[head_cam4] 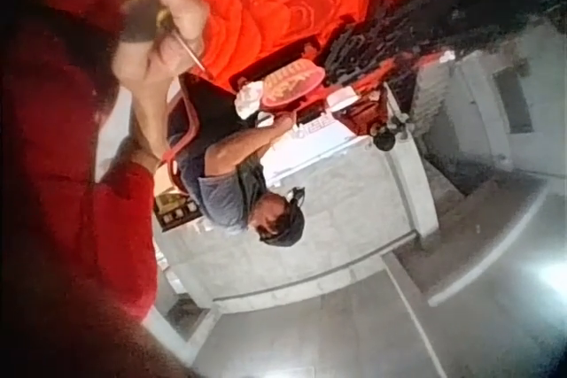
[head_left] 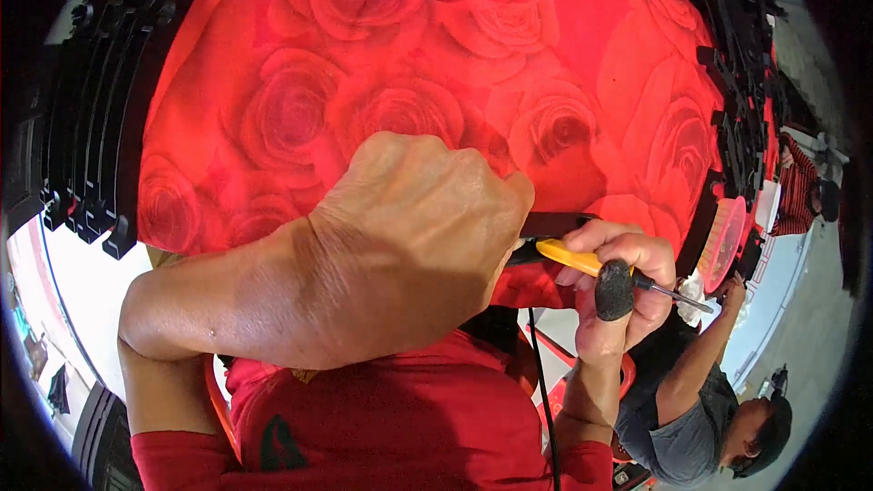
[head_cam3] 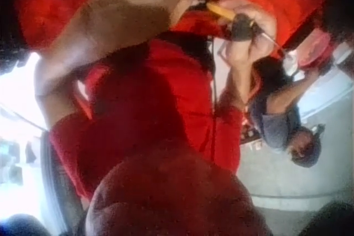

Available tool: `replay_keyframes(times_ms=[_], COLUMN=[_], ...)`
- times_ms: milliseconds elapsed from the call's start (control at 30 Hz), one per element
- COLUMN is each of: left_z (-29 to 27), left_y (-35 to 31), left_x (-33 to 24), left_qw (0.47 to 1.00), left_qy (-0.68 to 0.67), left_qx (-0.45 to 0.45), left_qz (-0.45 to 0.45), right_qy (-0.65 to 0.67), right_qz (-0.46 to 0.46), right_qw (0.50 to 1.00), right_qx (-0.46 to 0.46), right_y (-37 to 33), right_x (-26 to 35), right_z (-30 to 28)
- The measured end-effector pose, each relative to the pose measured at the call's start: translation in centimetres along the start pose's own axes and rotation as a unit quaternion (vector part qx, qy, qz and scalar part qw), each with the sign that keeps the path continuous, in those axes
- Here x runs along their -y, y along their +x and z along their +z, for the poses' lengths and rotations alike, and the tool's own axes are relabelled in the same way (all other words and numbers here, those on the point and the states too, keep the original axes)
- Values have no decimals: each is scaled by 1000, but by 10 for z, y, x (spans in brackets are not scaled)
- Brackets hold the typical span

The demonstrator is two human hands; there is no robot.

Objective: The person applies adhesive foam strips onto a black plastic component by hand and presses them into place using a yellow-handled screwdriver.

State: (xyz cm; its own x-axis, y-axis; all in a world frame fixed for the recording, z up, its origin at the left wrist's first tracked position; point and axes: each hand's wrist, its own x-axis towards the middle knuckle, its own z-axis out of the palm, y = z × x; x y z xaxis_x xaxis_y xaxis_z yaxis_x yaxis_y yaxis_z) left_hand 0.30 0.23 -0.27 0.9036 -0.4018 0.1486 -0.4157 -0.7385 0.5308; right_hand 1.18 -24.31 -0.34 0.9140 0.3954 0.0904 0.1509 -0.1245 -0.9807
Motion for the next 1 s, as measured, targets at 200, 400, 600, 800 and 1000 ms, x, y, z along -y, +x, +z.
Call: replay_keyframes(times_ms=[200,400,600,800,1000], left_z=[-3,2,1,-3,7], left_y=[1,-1,-2,0,-5], left_x=[-1,-1,-2,-1,1], left_qw=[999,999,1000,1000,999], left_qy=[-14,14,17,11,25], left_qx=[31,-33,-16,9,-46], left_qz=[-12,12,0,-1,15], right_qy=[24,3,-12,-36,-13], right_qz=[-25,-36,-34,-53,-63], right_qw=[999,999,999,997,997], right_qx=[10,30,37,44,42], right_y=[-1,0,-1,-1,-1], right_x=[-7,-8,-5,-7,-9], right_z=[0,-3,-2,-3,-1])
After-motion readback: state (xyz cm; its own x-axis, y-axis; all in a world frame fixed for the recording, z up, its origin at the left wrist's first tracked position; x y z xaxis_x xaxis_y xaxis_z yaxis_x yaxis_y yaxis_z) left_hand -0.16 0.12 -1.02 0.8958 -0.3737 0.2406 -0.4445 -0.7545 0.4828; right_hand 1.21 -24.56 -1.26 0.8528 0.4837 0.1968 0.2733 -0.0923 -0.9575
